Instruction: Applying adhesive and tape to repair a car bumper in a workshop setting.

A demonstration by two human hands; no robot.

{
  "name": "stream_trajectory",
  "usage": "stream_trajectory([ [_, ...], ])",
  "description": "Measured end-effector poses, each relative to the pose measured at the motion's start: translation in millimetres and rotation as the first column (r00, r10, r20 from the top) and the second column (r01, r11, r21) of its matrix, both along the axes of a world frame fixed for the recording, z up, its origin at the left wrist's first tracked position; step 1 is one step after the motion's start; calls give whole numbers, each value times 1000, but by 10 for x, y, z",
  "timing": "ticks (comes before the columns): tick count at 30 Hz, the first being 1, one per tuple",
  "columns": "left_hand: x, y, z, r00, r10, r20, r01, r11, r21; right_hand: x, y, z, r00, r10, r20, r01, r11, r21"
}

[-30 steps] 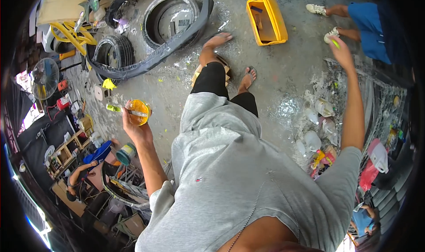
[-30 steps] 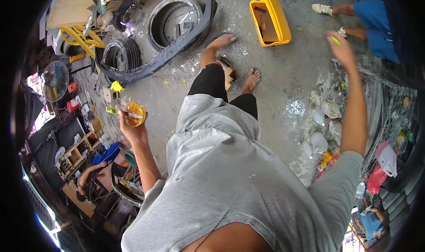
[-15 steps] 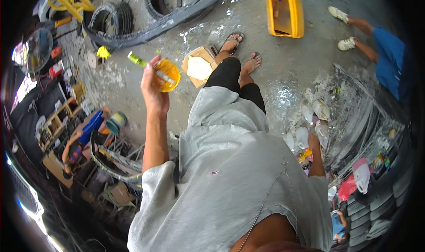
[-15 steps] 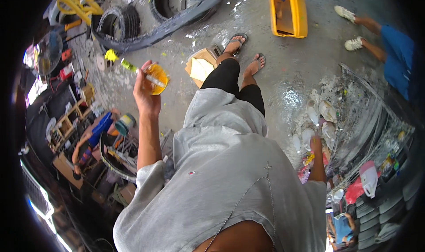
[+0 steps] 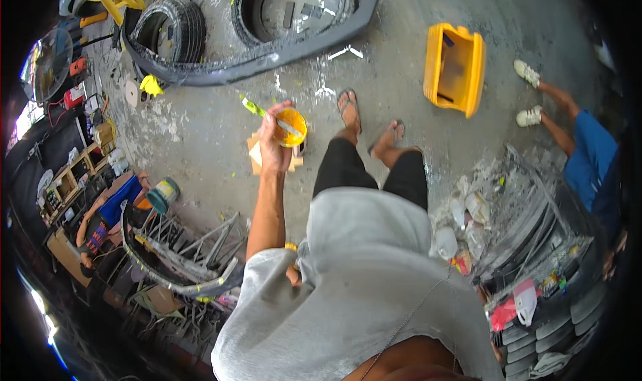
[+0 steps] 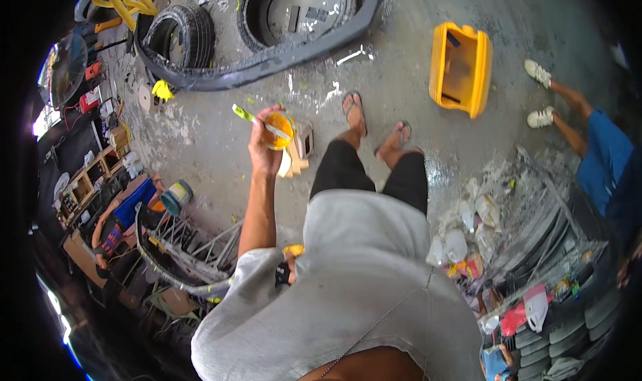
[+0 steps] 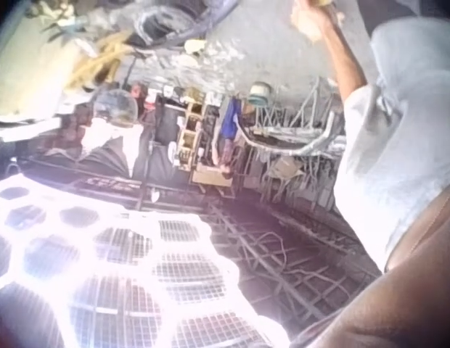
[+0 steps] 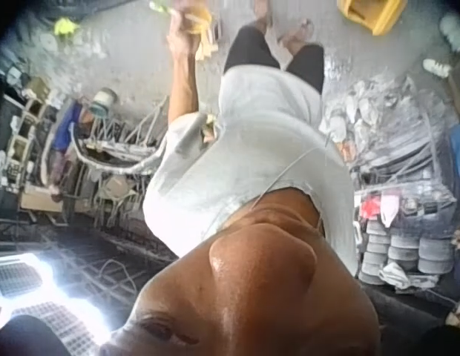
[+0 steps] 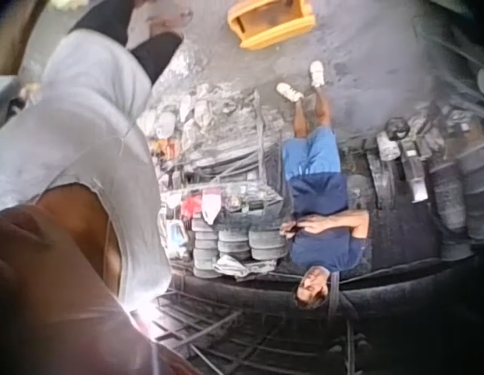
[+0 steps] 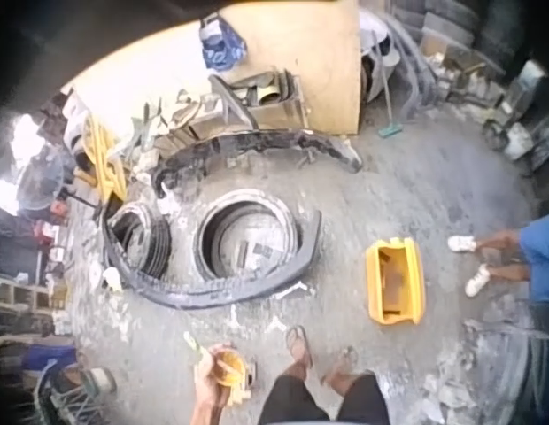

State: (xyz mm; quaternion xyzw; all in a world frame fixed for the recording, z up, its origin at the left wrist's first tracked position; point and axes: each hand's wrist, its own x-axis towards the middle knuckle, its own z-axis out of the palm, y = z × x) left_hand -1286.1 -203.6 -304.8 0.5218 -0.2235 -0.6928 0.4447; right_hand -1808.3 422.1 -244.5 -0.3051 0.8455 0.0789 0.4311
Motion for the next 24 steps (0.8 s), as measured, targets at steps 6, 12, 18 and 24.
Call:
stream_trajectory([
  [6,375,-116,-2312,999,-38,3,38,997,68,-10,-3448,-1721,964,258,-70,-267,928,-260],
  [12,433,-307,-4761,991,31,-130,2,969,246,1435,-6083,-3952,690,573,442,-400,811,-427],
  [18,596,-354,-6009,970,212,-117,-181,957,228,2318,-6164,-5280,365,732,575,-486,677,-553],
  [24,696,-427,-6224,975,206,-87,-188,965,185,2299,-6222,-5570,407,549,730,-327,834,-445],
])
